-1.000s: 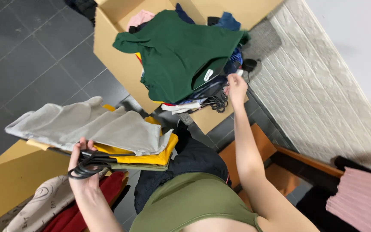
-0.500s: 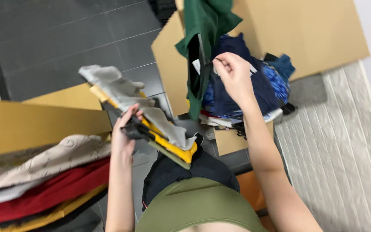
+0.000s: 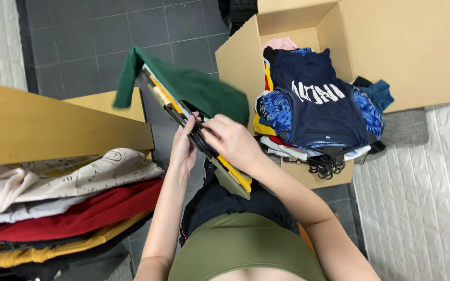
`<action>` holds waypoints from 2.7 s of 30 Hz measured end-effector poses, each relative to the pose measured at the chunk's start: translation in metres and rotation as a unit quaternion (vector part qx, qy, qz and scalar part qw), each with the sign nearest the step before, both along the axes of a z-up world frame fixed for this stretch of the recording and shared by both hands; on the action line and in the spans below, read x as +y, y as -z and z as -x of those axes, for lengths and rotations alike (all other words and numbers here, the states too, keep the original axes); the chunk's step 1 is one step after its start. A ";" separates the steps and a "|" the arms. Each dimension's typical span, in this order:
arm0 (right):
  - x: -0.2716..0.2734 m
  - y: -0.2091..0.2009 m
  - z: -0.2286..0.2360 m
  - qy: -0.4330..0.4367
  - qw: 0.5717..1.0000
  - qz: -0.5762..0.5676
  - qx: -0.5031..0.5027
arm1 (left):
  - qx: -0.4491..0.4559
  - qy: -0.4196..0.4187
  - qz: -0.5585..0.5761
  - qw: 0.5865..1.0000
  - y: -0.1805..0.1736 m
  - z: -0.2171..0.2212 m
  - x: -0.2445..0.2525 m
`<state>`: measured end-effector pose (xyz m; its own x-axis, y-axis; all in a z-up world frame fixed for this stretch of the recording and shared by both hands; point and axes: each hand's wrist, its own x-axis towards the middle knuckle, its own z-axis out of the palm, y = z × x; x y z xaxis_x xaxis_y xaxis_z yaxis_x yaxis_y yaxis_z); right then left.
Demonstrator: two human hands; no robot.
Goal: Hanging various garments on plastic hangers and placing them into a cardboard box
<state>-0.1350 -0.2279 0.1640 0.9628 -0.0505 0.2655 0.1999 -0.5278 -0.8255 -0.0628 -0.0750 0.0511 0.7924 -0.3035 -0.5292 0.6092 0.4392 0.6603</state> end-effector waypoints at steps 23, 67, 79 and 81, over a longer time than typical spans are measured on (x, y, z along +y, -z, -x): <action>-0.174 0.416 0.307 0.769 0.574 -0.183 0.213 | 0.118 0.087 0.024 0.989 -0.008 -0.050 0.055; -0.106 -0.010 -0.017 0.063 0.970 -0.228 0.058 | 0.087 -0.002 0.086 0.992 0.034 -0.036 0.049; 0.022 -0.027 -0.031 0.030 0.999 -0.012 0.008 | -0.020 -0.011 0.020 1.000 -0.037 -0.035 0.046; 0.033 -0.035 -0.029 0.044 0.999 -0.024 0.003 | -0.021 -0.011 0.020 1.000 -0.039 -0.039 0.048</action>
<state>-0.1057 -0.1946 0.1988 0.9557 -0.1472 0.2548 0.1494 -0.5035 -0.8510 -0.0241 -0.0270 0.0896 0.8198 -0.3062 -0.4839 0.5720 0.4782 0.6664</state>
